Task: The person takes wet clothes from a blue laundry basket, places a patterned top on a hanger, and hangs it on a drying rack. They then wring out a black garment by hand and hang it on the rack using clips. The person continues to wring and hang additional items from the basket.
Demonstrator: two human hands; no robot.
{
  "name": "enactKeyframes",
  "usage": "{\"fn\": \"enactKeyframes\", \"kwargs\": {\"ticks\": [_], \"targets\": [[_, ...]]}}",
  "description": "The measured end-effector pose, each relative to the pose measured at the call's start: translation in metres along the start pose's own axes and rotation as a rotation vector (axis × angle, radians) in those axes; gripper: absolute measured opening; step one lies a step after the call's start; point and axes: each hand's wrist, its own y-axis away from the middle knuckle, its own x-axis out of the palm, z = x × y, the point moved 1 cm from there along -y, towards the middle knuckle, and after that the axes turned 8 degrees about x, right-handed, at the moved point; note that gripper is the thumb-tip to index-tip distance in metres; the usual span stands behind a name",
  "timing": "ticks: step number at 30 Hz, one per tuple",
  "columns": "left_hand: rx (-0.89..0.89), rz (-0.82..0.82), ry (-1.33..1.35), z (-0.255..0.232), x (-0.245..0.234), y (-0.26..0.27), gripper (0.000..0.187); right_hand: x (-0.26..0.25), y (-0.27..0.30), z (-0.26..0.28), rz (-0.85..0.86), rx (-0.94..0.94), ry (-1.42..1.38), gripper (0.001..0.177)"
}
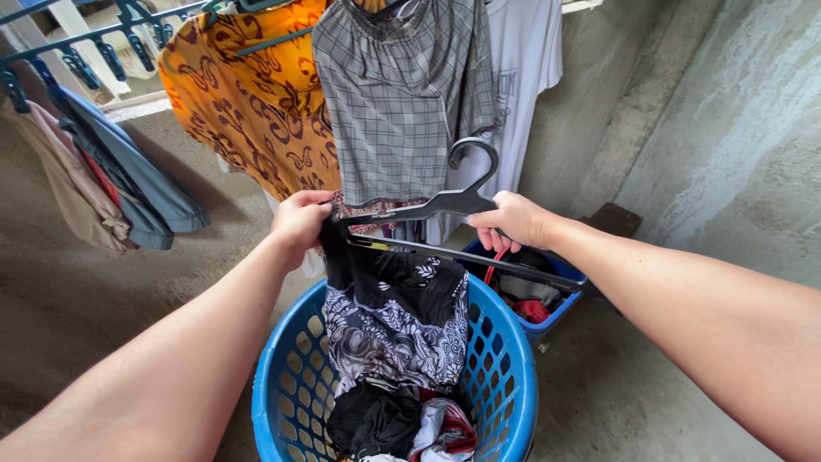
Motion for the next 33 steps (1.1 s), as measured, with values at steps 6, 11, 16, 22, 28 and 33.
{"fn": "enactKeyframes", "kwargs": {"ticks": [6,11,16,22,28,33], "targets": [[0.122,-0.058,-0.131,-0.032,-0.001,-0.001,0.035,0.011,-0.010,0.023,0.050,-0.074,-0.034,0.051],[-0.080,-0.165,-0.338,-0.034,-0.036,0.008,0.036,-0.004,0.002,0.033,0.050,0.004,-0.009,0.049],[0.086,0.062,-0.232,-0.046,-0.010,-0.004,0.036,0.012,-0.002,0.055,0.054,-0.044,0.051,0.047],[0.208,0.200,-0.636,-0.084,-0.009,-0.001,0.037,0.030,-0.015,0.086,-0.065,-0.139,0.017,0.040],[0.489,0.102,-1.135,-0.101,-0.034,0.031,0.036,0.019,-0.015,0.106,-0.051,-0.197,-0.008,0.043],[0.401,0.138,-0.945,-0.099,-0.044,0.040,0.021,0.007,-0.031,0.105,-0.003,-0.214,0.012,0.047]]}}
